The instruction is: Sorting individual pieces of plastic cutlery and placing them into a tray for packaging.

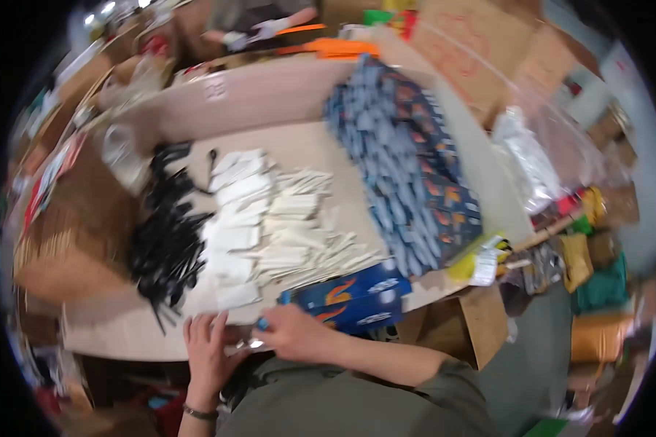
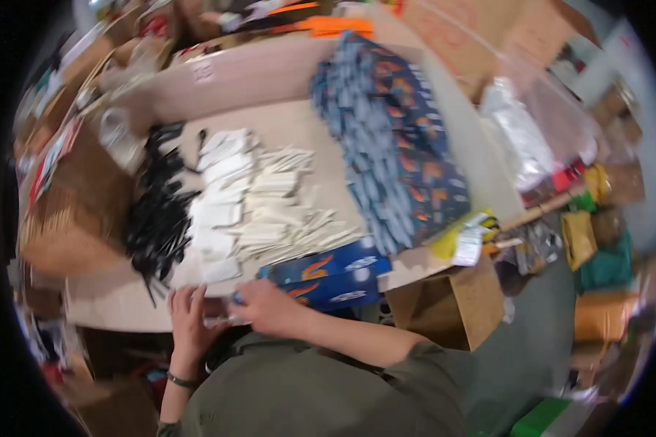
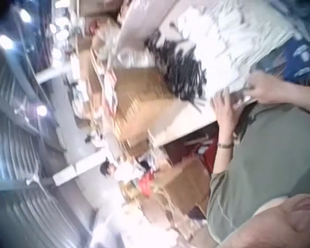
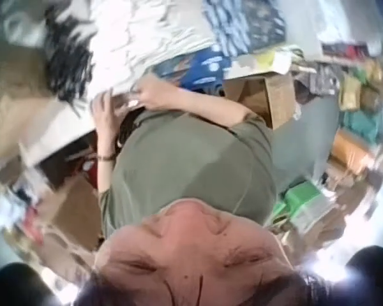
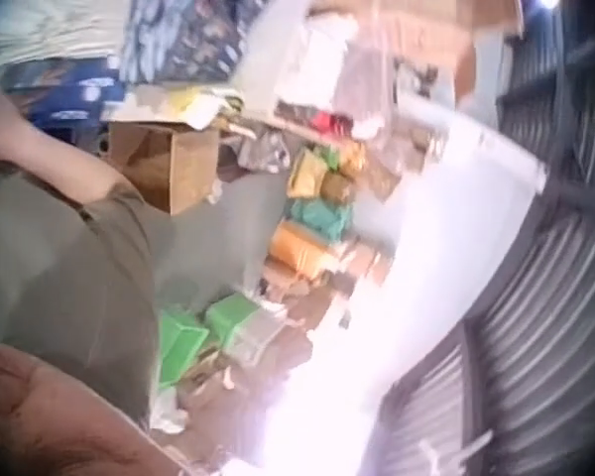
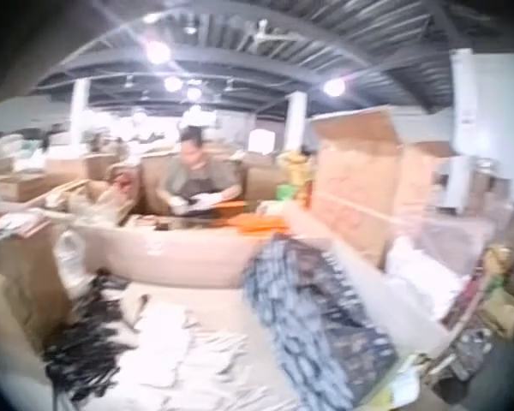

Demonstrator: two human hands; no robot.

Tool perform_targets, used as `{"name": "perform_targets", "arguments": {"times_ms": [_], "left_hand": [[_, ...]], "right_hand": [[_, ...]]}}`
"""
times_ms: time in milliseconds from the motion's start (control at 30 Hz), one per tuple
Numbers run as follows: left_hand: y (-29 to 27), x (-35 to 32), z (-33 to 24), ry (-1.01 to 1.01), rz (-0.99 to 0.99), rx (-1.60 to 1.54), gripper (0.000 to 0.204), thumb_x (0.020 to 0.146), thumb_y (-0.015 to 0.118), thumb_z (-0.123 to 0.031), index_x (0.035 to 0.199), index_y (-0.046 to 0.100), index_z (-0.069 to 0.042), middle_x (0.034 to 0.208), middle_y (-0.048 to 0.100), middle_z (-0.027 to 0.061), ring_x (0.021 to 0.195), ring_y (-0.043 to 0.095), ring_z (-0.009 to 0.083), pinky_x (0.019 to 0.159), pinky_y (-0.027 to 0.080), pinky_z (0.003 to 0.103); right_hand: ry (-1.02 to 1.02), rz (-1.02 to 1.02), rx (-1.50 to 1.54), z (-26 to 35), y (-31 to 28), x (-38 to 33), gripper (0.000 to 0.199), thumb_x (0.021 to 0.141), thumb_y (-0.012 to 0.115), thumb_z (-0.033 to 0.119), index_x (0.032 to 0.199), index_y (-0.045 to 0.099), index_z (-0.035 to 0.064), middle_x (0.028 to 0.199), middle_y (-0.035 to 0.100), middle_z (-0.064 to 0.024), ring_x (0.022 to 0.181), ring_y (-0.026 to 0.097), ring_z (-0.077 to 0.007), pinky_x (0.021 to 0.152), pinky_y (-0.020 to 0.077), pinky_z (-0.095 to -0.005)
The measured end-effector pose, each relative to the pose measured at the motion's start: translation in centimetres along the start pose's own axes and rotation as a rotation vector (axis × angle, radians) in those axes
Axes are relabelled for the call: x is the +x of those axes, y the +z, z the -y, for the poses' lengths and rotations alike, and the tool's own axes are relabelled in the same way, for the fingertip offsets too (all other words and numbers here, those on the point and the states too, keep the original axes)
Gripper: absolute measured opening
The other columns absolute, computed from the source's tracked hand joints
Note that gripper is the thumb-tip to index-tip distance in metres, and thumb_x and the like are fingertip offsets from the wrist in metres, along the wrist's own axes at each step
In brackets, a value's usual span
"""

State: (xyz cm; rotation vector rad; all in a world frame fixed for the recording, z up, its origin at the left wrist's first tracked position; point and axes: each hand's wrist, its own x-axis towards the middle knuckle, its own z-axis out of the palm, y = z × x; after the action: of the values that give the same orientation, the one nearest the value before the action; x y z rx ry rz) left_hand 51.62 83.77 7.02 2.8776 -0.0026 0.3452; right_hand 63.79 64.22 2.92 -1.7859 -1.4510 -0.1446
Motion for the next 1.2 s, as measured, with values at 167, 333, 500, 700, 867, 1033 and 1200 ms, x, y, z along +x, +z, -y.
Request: {"name": "perform_targets", "arguments": {"times_ms": [167,333,500,700,867,1033,1200], "left_hand": [[1.4,2.4,3.9,0.047,-0.263,0.051,0.039,0.066,0.08,-0.01,0.099,0.058,-0.007,0.077,0.057,0.0136,0.069,0.056,0.036,0.06,0.044,0.045],[0.6,2.5,1.9,-0.539,0.316,-0.671,0.042,0.074,0.081,-0.016,0.108,0.06,-0.003,0.084,0.06,0.0051,0.078,0.058,0.0175,0.07,0.049,0.033],[4.0,2.9,-3.6,-0.243,0.468,-1.125,0.045,0.078,0.079,-0.02,0.113,0.059,0.0,0.119,0.06,0.0152,0.106,0.058,0.0242,0.094,0.047,0.038],[2.7,4.2,-4.5,-0.239,0.567,-1.171,0.04,0.077,0.078,-0.021,0.107,0.058,-0.002,0.103,0.062,0.0153,0.095,0.061,0.0262,0.087,0.05,0.036],[3.0,1.0,-0.2,-0.601,0.252,-0.41,0.051,0.075,0.081,-0.025,0.116,0.059,-0.004,0.093,0.063,0.0143,0.087,0.065,0.032,0.077,0.053,0.039],[2.8,0.2,0.3,-0.391,0.172,-0.276,0.065,0.074,0.085,-0.029,0.127,0.055,-0.007,0.108,0.061,0.014,0.094,0.065,0.0341,0.079,0.054,0.042],[0.1,-0.1,3.1,-0.187,0.362,-0.232,0.076,0.071,0.087,-0.031,0.134,0.052,-0.007,0.108,0.062,0.0132,0.096,0.064,0.035,0.08,0.054,0.043]], "right_hand": [[-0.153,0.152,-0.212,0.0,-10.2,6.2,0.008,0.076,0.065,0.019,0.073,0.06,0.0129,0.079,0.057,-0.0107,0.076,0.063,-0.029,0.064,0.0512,-0.0414],[0.027,0.037,-0.793,-8.1,-26.7,6.3,0.024,0.078,0.08,0.025,0.091,0.07,0.0075,0.108,0.068,-0.0134,0.105,0.062,-0.0335,0.088,0.0492,-0.0423],[-0.049,0.559,-0.195,-5.2,-12.7,-0.5,0.039,0.072,0.082,0.031,0.098,0.068,0.0058,0.126,0.059,-0.0165,0.115,0.058,-0.0362,0.095,0.0464,-0.0464],[0.019,0.303,-0.179,-5.7,-5.0,-2.4,0.041,0.076,0.075,0.038,0.096,0.062,0.0042,0.121,0.058,-0.0183,0.107,0.058,-0.038,0.095,0.0447,-0.048],[0.557,0.26,-0.179,-1.1,-4.6,0.4,0.041,0.086,0.071,0.043,0.079,0.063,0.0037,0.082,0.068,-0.017,0.085,0.067,-0.0345,0.071,0.0532,-0.044],[0.722,0.322,-0.278,-2.0,-1.0,0.4,0.027,0.09,0.061,0.028,0.078,0.063,0.0042,0.069,0.066,-0.0177,0.067,0.066,-0.0397,0.062,0.0511,-0.0496],[0.835,0.346,-0.192,-2.7,-0.6,1.2,0.023,0.084,0.059,0.025,0.078,0.066,0.0033,0.073,0.067,-0.0197,0.071,0.067,-0.0416,0.065,0.0526,-0.0524]]}}
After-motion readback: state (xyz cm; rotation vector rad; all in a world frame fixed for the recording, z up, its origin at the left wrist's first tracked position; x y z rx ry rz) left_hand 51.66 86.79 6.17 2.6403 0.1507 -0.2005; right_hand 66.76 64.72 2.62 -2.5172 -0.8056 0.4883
